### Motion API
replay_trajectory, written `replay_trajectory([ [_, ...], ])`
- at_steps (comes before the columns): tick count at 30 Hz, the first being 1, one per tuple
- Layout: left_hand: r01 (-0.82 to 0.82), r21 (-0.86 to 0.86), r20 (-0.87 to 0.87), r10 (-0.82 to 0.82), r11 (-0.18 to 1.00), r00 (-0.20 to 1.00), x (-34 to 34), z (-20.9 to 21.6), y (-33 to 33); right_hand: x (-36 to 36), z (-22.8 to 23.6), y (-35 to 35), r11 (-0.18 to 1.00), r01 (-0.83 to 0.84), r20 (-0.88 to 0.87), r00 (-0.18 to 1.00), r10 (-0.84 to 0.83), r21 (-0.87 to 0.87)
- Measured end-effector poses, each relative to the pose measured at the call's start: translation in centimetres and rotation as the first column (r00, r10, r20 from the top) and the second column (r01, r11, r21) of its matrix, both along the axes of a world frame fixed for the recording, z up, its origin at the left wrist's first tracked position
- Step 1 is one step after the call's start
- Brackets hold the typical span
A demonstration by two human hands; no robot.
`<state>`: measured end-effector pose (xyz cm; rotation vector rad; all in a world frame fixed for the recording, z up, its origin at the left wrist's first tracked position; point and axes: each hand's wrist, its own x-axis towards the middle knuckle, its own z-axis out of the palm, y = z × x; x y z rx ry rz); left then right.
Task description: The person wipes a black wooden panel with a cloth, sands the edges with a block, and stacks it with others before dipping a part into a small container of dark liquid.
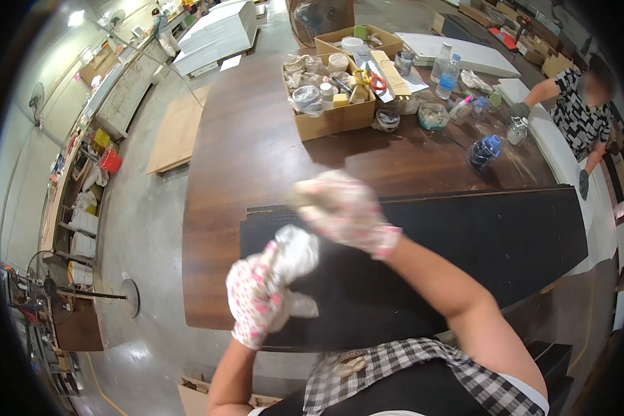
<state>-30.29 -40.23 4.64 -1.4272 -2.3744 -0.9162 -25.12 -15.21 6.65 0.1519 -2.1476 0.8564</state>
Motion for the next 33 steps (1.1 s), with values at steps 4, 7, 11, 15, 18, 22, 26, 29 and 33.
replay_trajectory([
  [4, -0.016, 0.055, -0.19, 0.026, 0.998, 0.981, -8.0, 0.3, 3.2, 16.2, -1.8, 9.5, 0.898, 0.421, 0.163, 0.902, -0.399, -0.127],
  [7, 0.029, -0.425, -0.083, -0.071, 0.905, 0.994, -12.3, -1.6, 5.1, 28.7, -5.0, 15.7, 0.693, 0.719, 0.218, 0.686, -0.694, -0.058],
  [11, 0.05, -0.539, -0.151, -0.155, 0.841, 0.976, -7.2, -0.1, 13.3, 43.2, -10.6, 21.3, 0.366, 0.837, 0.191, 0.47, -0.862, -0.406],
  [15, 0.087, -0.606, -0.092, -0.179, 0.791, 0.98, -0.3, 0.1, 21.8, 41.5, -9.4, 20.3, 0.34, 0.804, 0.27, 0.509, -0.817, -0.488],
  [18, 0.177, -0.61, -0.072, -0.276, 0.773, 0.958, 5.4, -0.1, 29.0, 41.1, -9.2, 20.3, 0.372, 0.754, 0.229, 0.558, -0.797, -0.541],
  [22, 0.229, -0.544, -0.065, -0.313, 0.807, 0.947, 13.9, -0.3, 38.1, 40.1, -8.8, 20.3, 0.37, 0.599, 0.175, 0.659, -0.732, -0.71],
  [26, 0.275, -0.359, -0.124, -0.338, 0.892, 0.933, 18.8, -4.3, 45.5, 44.1, -7.8, 22.5, 0.415, 0.462, 0.185, 0.811, -0.555, -0.784],
  [29, 0.26, -0.485, -0.206, -0.398, 0.835, 0.894, 20.4, -3.8, 46.6, 55.2, -5.6, 31.3, 0.498, 0.563, 0.011, 0.67, -0.742, -0.66],
  [33, 0.233, -0.512, 0.05, -0.242, 0.827, 0.969, 27.6, -0.3, 52.5, 68.2, -7.7, 40.4, 0.259, 0.823, 0.122, 0.365, -0.923, -0.506],
])
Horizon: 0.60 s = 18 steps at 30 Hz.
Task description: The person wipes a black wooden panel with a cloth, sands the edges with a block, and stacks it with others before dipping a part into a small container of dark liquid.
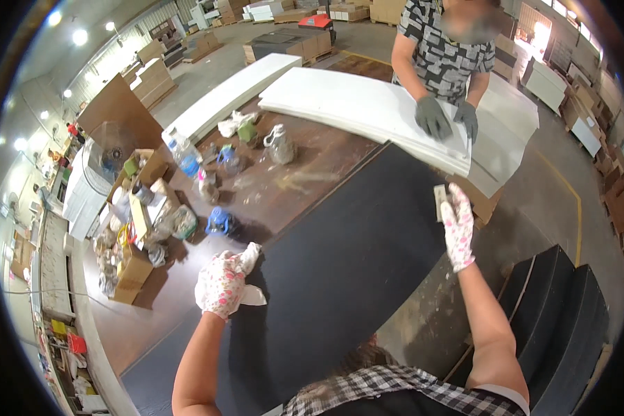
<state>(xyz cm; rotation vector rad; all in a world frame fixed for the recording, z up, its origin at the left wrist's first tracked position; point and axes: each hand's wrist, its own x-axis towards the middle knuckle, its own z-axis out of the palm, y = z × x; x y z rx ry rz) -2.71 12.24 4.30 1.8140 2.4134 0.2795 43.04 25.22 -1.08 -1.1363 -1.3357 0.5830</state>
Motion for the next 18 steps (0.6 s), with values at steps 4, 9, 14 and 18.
replay_trajectory([
  [4, 0.249, 0.254, 0.102, -0.282, 0.935, 0.954, 5.7, -2.6, 9.7, 0.7, -2.3, 0.5, 0.998, -0.005, 0.027, 1.0, 0.007, -0.059],
  [9, 0.22, 0.114, 0.091, -0.231, 0.969, 0.969, 18.5, -4.4, 25.8, -0.1, -1.4, 0.4, 0.994, -0.08, -0.256, 0.965, 0.058, -0.076],
  [14, 0.4, 0.266, 0.075, -0.433, 0.877, 0.898, 26.7, -4.1, 35.4, -0.9, -1.1, 0.3, 0.992, -0.109, -0.302, 0.95, 0.085, -0.065],
  [18, 0.077, 0.465, 0.869, -0.472, 0.882, 0.151, 27.2, -2.5, 33.4, -0.8, -0.9, 0.3, 0.991, -0.113, -0.267, 0.96, 0.089, -0.076],
])
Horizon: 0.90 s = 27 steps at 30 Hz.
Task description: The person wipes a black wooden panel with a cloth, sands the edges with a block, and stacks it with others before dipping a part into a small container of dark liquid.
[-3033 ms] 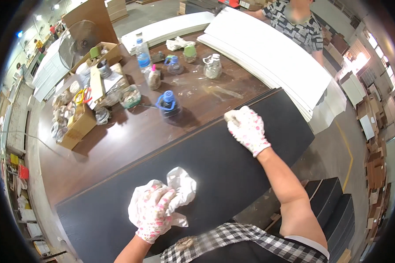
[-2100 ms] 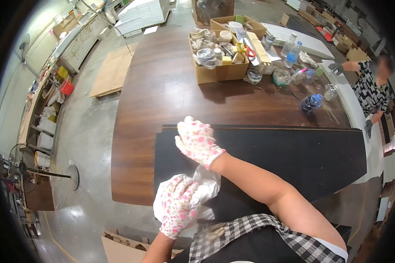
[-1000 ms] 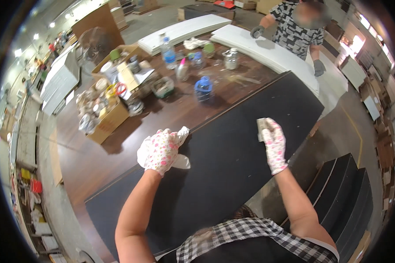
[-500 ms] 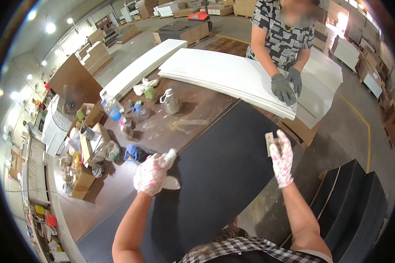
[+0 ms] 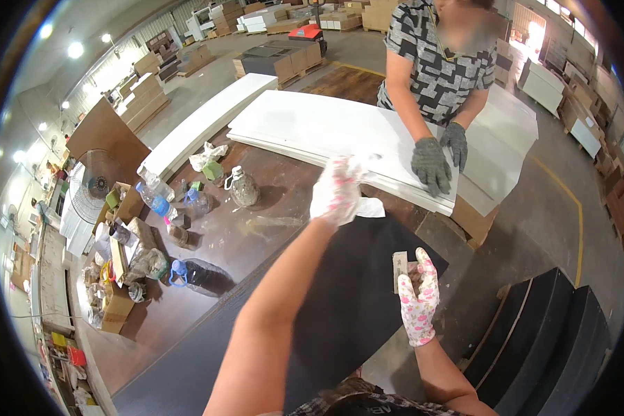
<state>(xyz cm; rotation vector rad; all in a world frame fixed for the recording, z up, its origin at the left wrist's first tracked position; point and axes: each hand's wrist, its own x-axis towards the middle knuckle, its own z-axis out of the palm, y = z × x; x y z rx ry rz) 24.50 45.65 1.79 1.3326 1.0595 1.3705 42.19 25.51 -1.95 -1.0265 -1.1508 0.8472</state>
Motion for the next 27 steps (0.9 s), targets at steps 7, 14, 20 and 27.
replay_trajectory([
  [7, 0.273, 0.264, -0.96, 0.226, 0.925, 0.165, -2.7, -0.9, -7.4, 0.5, 0.2, 0.9, 0.999, 0.048, -0.063, 0.997, -0.048, -0.005],
  [14, -0.002, 0.229, -0.965, 0.227, 0.973, 0.13, -2.5, 0.8, -5.9, 0.4, -0.7, 1.2, 0.998, 0.046, 0.038, 0.998, -0.044, -0.037],
  [20, -0.266, 0.057, -0.997, 0.07, 0.962, 0.04, -12.5, 5.3, -21.9, 1.9, 0.1, 1.3, 0.996, 0.078, 0.142, 0.987, -0.071, -0.039],
  [27, -0.604, 0.247, -0.94, 0.036, 0.758, -0.339, -31.4, 4.7, -48.9, 1.6, -1.3, 3.4, 0.996, 0.035, -0.011, 0.999, -0.036, -0.078],
])
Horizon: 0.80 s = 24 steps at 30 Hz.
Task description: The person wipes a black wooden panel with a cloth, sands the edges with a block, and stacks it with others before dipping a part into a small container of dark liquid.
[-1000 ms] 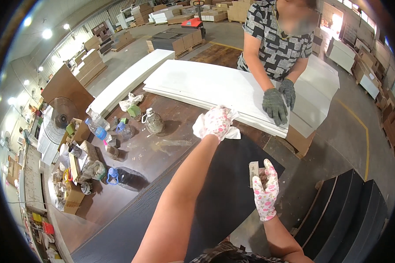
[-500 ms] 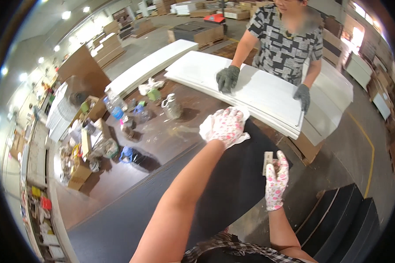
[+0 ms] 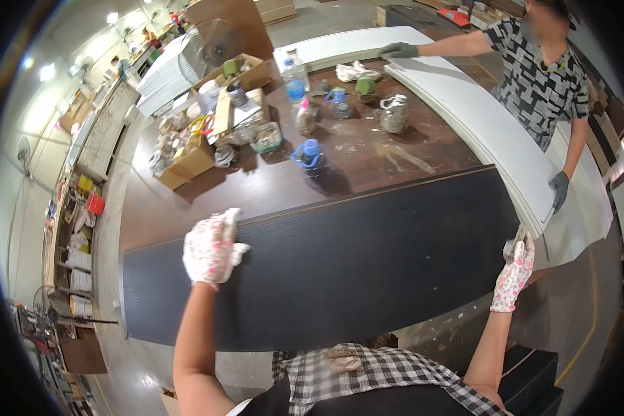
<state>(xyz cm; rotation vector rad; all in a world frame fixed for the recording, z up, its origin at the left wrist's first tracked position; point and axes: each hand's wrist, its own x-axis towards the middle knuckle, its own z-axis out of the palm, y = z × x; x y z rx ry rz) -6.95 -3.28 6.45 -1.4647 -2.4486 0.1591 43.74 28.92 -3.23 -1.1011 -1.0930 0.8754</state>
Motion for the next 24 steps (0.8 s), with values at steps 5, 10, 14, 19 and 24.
replay_trajectory([
  [5, -0.261, 0.063, -0.072, 0.265, 0.963, 0.962, -13.6, -2.2, -14.0, -8.7, 0.8, -1.8, 0.981, -0.191, 0.022, 0.982, 0.19, 0.029],
  [10, -0.497, -0.052, 0.001, 0.498, 0.866, 0.867, -25.2, -5.2, -23.7, -18.7, 3.4, -6.5, 0.946, -0.317, 0.33, 0.902, 0.279, 0.065],
  [14, -0.622, -0.049, 0.084, 0.623, 0.782, 0.777, -31.1, -5.8, -25.1, -24.3, 4.1, -8.4, 0.884, -0.465, 0.385, 0.824, 0.416, 0.04],
  [19, -0.697, 0.504, 0.76, 0.12, 0.511, 0.638, -37.9, -9.7, -31.9, -33.5, 5.2, -7.1, 0.811, -0.578, 0.551, 0.707, 0.443, 0.09],
  [24, -0.443, 0.507, 0.668, -0.012, 0.739, 0.744, -24.0, -1.5, -21.1, -42.7, 7.5, -5.9, 0.693, -0.718, 0.763, 0.485, 0.427, 0.068],
])
